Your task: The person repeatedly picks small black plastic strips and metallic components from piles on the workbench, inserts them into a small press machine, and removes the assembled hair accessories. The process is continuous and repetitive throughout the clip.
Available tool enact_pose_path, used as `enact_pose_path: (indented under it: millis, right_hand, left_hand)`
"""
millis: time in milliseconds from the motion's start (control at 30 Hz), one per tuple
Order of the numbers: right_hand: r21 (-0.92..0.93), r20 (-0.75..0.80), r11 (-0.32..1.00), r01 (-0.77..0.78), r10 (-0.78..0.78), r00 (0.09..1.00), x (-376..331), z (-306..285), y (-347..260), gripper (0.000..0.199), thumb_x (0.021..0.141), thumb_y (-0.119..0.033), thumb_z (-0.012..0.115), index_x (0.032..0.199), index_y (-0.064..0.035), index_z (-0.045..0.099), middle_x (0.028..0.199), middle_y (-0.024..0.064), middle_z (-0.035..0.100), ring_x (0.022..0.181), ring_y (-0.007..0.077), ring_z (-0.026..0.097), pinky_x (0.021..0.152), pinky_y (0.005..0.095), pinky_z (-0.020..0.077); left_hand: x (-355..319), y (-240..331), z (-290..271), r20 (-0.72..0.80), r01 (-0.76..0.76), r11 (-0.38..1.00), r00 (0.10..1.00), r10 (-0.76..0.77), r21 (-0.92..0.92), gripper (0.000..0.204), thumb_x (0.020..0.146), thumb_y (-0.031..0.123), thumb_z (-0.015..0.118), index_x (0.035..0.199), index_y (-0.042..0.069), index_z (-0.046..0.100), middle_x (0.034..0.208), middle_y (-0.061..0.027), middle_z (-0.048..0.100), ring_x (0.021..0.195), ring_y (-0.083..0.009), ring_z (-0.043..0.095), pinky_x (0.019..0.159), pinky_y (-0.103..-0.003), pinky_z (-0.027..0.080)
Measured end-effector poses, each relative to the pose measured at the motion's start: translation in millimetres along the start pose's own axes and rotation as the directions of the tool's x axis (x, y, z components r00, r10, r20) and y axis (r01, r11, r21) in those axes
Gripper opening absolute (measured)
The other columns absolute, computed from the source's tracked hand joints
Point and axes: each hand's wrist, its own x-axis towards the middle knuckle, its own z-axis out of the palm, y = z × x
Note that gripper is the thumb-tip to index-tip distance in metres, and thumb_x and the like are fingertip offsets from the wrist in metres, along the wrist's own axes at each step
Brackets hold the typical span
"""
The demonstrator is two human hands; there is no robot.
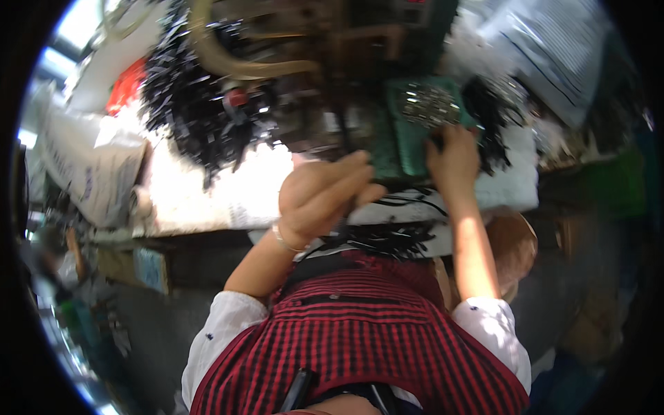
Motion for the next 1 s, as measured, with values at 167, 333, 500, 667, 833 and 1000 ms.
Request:
enact_pose_path:
  millis: [167,333,500,667,833,1000]
  right_hand:
    - [-0.183,-0.009,0.983,-0.021,0.020,1.000,-3,7,-9,0.013,0.086,-0.011,0.069,0.097,-0.0034,0.066,0.103,0.0161,0.064,0.103,0.0409,0.060,0.085,0.0510,0.0501]
    - [0.065,-0.047,0.995,-0.082,0.085,0.995,-5,10,8,0.013,0.089,-0.008,0.064,0.099,-0.0027,0.070,0.100,0.0201,0.069,0.099,0.0423,0.064,0.087,0.0497,0.0497]
    - [0.108,-0.070,0.992,-0.059,0.066,0.995,-4,-3,2,0.010,0.086,-0.009,0.069,0.094,-0.0053,0.072,0.097,0.0159,0.070,0.097,0.0390,0.065,0.088,0.0471,0.0504]
    - [-0.062,-0.115,0.990,-0.123,0.116,0.987,7,15,-12,0.008,0.084,-0.014,0.072,0.089,-0.0075,0.072,0.097,0.0114,0.069,0.098,0.0361,0.064,0.083,0.0477,0.0526]
    - [-0.200,-0.080,0.979,-0.035,0.020,0.997,19,16,-11,0.013,0.086,-0.019,0.070,0.088,-0.0064,0.073,0.096,0.0116,0.070,0.098,0.0346,0.066,0.080,0.0477,0.0543]
    - [0.158,-0.030,0.959,-0.233,0.241,0.970,-10,-11,-21,0.016,0.090,-0.017,0.069,0.098,-0.0043,0.072,0.101,0.0138,0.074,0.090,0.0324,0.071,0.079,0.0405,0.0544]
  left_hand:
    - [-32,32,-24,0.089,0.309,0.941,0.950,-0.299,-0.140,0.042,0.077,0.006,0.084,0.117,0.004,0.074,0.132,-0.0172,0.069,0.103,-0.0232,0.074,0.080,-0.035,0.061]
    - [-56,1,-99,-0.182,0.509,0.809,0.861,-0.475,0.294,0.018,0.095,0.005,0.072,0.111,-0.003,0.073,0.105,-0.0151,0.077,0.097,-0.0241,0.073,0.089,-0.034,0.059]
    - [-54,-115,-145,-0.060,0.392,0.573,0.857,-0.511,0.720,0.019,0.086,0.005,0.076,0.105,0.003,0.075,0.099,-0.0100,0.066,0.094,-0.0284,0.064,0.084,-0.039,0.053]
    - [-109,-168,-121,-0.093,0.361,0.540,0.883,-0.459,0.760,0.018,0.083,0.015,0.081,0.096,0.004,0.077,0.111,-0.0087,0.068,0.099,-0.0290,0.061,0.087,-0.039,0.051]
    - [-62,-148,-131,-0.114,0.352,0.630,0.915,-0.386,0.692,0.011,0.084,0.013,0.081,0.094,0.009,0.079,0.105,-0.0042,0.076,0.082,-0.0240,0.064,0.078,-0.035,0.052]
    - [-70,-134,-129,-0.302,0.745,0.647,0.662,-0.686,0.162,0.030,0.097,0.010,0.072,0.126,0.005,0.069,0.074,-0.0032,0.075,0.056,-0.0046,0.060,0.058,-0.020,0.044]
